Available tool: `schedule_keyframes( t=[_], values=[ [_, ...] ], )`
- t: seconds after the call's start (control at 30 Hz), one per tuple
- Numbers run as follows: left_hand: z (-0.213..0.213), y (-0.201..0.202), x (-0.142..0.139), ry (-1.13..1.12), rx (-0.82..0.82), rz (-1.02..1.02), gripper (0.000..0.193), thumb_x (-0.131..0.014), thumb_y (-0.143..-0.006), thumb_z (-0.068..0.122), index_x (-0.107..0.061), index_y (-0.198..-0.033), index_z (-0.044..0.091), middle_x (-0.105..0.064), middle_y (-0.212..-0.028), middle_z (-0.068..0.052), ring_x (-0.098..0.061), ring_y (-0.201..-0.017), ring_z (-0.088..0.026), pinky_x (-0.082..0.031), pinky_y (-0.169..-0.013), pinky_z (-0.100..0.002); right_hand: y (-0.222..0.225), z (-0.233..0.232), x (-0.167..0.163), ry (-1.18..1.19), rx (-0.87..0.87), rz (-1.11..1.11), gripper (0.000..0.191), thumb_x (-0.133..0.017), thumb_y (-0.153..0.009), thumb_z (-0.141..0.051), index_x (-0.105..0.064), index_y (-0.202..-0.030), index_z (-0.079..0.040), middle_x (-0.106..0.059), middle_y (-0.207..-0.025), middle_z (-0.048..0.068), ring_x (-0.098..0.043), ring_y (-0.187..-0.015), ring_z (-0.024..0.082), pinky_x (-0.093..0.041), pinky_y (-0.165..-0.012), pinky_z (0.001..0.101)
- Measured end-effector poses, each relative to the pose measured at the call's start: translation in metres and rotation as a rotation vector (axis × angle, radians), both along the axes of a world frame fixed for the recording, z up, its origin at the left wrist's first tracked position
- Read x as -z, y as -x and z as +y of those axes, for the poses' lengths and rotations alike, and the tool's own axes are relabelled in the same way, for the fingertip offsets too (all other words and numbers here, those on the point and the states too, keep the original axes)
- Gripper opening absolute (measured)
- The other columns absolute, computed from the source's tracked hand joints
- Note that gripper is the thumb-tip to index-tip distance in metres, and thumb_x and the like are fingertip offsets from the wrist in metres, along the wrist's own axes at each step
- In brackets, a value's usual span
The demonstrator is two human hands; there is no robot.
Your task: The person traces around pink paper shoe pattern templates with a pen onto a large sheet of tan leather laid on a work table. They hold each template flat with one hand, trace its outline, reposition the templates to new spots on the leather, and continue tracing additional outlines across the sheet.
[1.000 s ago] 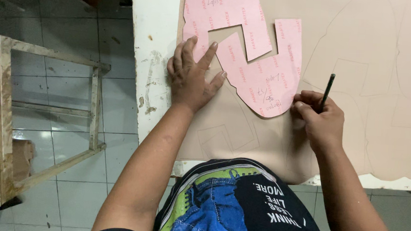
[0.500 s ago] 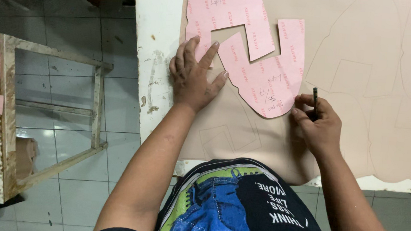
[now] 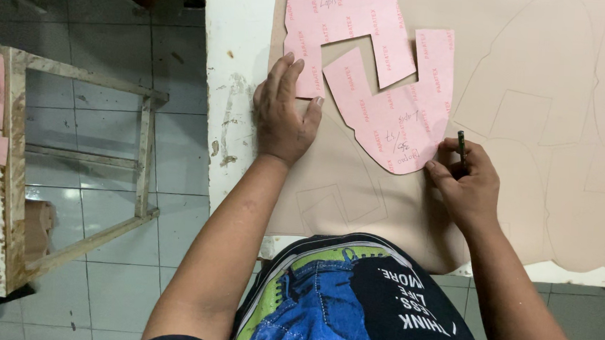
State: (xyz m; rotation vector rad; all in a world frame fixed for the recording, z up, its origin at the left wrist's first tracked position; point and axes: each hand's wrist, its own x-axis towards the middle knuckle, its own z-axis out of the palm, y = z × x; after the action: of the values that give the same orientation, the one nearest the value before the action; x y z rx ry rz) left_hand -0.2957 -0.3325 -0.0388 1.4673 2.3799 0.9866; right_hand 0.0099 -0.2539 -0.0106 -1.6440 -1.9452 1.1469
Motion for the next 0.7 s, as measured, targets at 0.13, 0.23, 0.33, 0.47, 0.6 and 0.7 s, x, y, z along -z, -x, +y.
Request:
schedule_keyframes(
  t=[0.13,0.23,0.33,0.47,0.6,0.7],
  values=[
    [0.003,-0.003,-0.002,0.046,0.018,0.099,0.053,-0.066,-0.095,0.025,-0.056,-0.147,0.016,-0.036,-0.158,-0.008,-0.041,-0.146,-0.027,-0.028,-0.122,-0.048,0.002,0.001,-0.004,0.057,0.024,-0.037,0.038,-0.079,-0.09,-0.012,-0.065,-0.125,-0.008,-0.07,-0.096,0.006,-0.067,-0.083,0.014,-0.056,-0.075,0.03],
    [0.006,-0.006,-0.004,0.157,0.037,0.228,0.05,-0.061,-0.095,0.024,-0.061,-0.144,0.027,-0.032,-0.161,-0.008,-0.035,-0.147,-0.027,-0.024,-0.12,-0.049,0.003,0.001,-0.006,-0.071,-0.073,-0.035,0.035,-0.078,-0.09,-0.011,-0.068,-0.123,-0.007,-0.067,-0.111,0.007,-0.068,-0.088,0.015,-0.056,-0.08,0.0295],
    [0.009,-0.007,-0.006,0.23,0.068,0.217,0.053,-0.059,-0.097,0.033,-0.056,-0.148,0.025,-0.03,-0.163,-0.006,-0.029,-0.146,-0.027,-0.021,-0.119,-0.049,0.002,0.002,-0.009,-0.115,-0.127,-0.043,0.033,-0.077,-0.09,-0.011,-0.07,-0.122,-0.007,-0.065,-0.121,0.006,-0.069,-0.094,0.016,-0.055,-0.085,0.029],
    [0.012,-0.008,-0.006,0.208,0.054,0.22,0.056,-0.058,-0.1,0.048,-0.054,-0.15,0.023,-0.031,-0.161,-0.008,-0.027,-0.145,-0.029,-0.019,-0.119,-0.05,0.002,0.008,-0.012,-0.101,-0.174,-0.095,0.034,-0.078,-0.086,-0.011,-0.071,-0.119,-0.007,-0.066,-0.12,0.006,-0.067,-0.094,0.017,-0.054,-0.084,0.031],
    [0.01,-0.009,-0.003,0.206,0.047,0.238,0.054,-0.058,-0.102,0.049,-0.054,-0.15,0.026,-0.032,-0.162,-0.008,-0.028,-0.145,-0.029,-0.02,-0.12,-0.05,0.002,0.013,-0.013,-0.041,-0.152,-0.105,0.043,-0.081,-0.085,-0.01,-0.068,-0.126,-0.006,-0.061,-0.119,0.007,-0.062,-0.089,0.018,-0.053,-0.08,0.0313],
    [0.009,-0.008,-0.002,0.174,0.063,0.253,0.048,-0.059,-0.104,0.05,-0.056,-0.148,0.031,-0.032,-0.163,-0.007,-0.029,-0.148,-0.028,-0.02,-0.122,-0.05,0.0,0.014,-0.011,-0.052,-0.13,-0.079,0.051,-0.082,-0.083,-0.009,-0.065,-0.13,-0.004,-0.056,-0.122,0.009,-0.06,-0.086,0.018,-0.054,-0.077,0.0301]
  ],
)
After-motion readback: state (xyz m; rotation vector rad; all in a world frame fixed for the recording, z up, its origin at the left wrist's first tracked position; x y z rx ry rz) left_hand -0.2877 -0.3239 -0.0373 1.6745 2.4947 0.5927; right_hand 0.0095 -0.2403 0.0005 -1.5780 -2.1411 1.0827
